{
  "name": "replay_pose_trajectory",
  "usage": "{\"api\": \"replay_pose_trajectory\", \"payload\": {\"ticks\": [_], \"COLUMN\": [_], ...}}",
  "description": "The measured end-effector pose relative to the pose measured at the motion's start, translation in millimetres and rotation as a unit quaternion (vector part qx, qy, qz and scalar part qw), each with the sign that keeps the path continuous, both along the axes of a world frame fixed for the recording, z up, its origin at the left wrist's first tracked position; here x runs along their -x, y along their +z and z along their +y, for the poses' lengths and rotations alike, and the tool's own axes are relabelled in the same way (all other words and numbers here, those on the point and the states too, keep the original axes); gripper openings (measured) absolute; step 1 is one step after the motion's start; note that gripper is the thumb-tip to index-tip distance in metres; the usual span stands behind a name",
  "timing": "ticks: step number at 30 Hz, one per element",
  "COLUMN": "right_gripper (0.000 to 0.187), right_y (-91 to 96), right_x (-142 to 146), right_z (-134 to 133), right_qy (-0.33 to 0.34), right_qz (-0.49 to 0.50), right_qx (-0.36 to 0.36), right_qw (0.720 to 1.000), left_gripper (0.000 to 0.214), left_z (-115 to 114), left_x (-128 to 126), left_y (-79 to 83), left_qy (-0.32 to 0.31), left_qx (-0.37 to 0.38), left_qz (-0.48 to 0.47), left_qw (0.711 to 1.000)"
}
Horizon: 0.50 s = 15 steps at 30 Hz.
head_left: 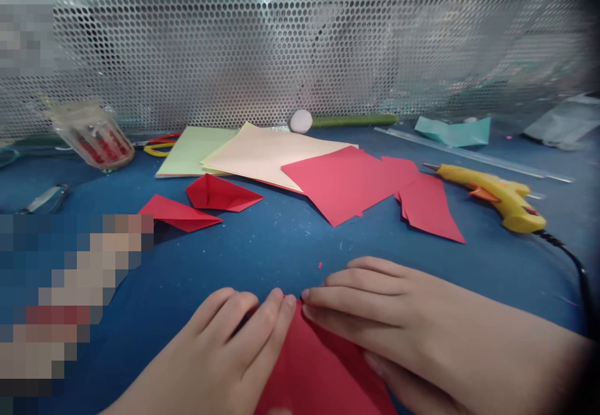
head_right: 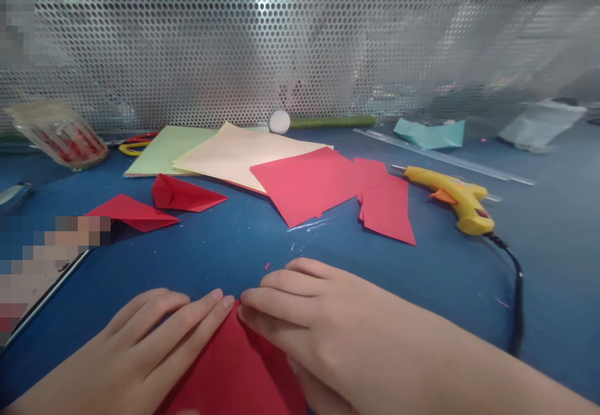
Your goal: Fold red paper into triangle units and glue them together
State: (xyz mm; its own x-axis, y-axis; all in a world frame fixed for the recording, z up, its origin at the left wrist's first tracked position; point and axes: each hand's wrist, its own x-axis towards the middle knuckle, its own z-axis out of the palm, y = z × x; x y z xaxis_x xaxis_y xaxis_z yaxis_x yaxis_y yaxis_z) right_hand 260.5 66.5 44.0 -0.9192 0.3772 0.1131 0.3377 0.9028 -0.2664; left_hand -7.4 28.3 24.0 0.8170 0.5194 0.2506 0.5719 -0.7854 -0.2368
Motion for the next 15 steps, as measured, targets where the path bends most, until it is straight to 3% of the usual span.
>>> {"api": "replay_pose_trajectory", "payload": {"ticks": [4, 8, 12, 15], "right_gripper": [0.033, 0.039, 0.050, 0.044], "right_y": [-1.0, -0.5, 0.9, -1.5], "right_x": [-1, -1, 0, -2], "right_z": [0, 1, 1, -2], "right_qy": [0.011, 0.028, 0.032, 0.009], "right_qz": [0.025, 0.030, 0.034, 0.063], "right_qx": [-0.005, -0.038, -0.049, -0.021], "right_qw": [1.000, 0.998, 0.998, 0.998], "left_gripper": [0.053, 0.053, 0.040, 0.042], "left_z": [1, 1, 1, 1], "left_x": [0, 1, 2, 2], "left_y": [-5.3, -10.2, -2.9, 2.8], "left_qy": [-0.007, -0.018, -0.016, -0.005], "left_qx": [0.003, -0.031, 0.004, 0.016], "left_qz": [-0.008, -0.032, 0.014, 0.019], "left_qw": [1.000, 0.999, 1.000, 1.000]}}
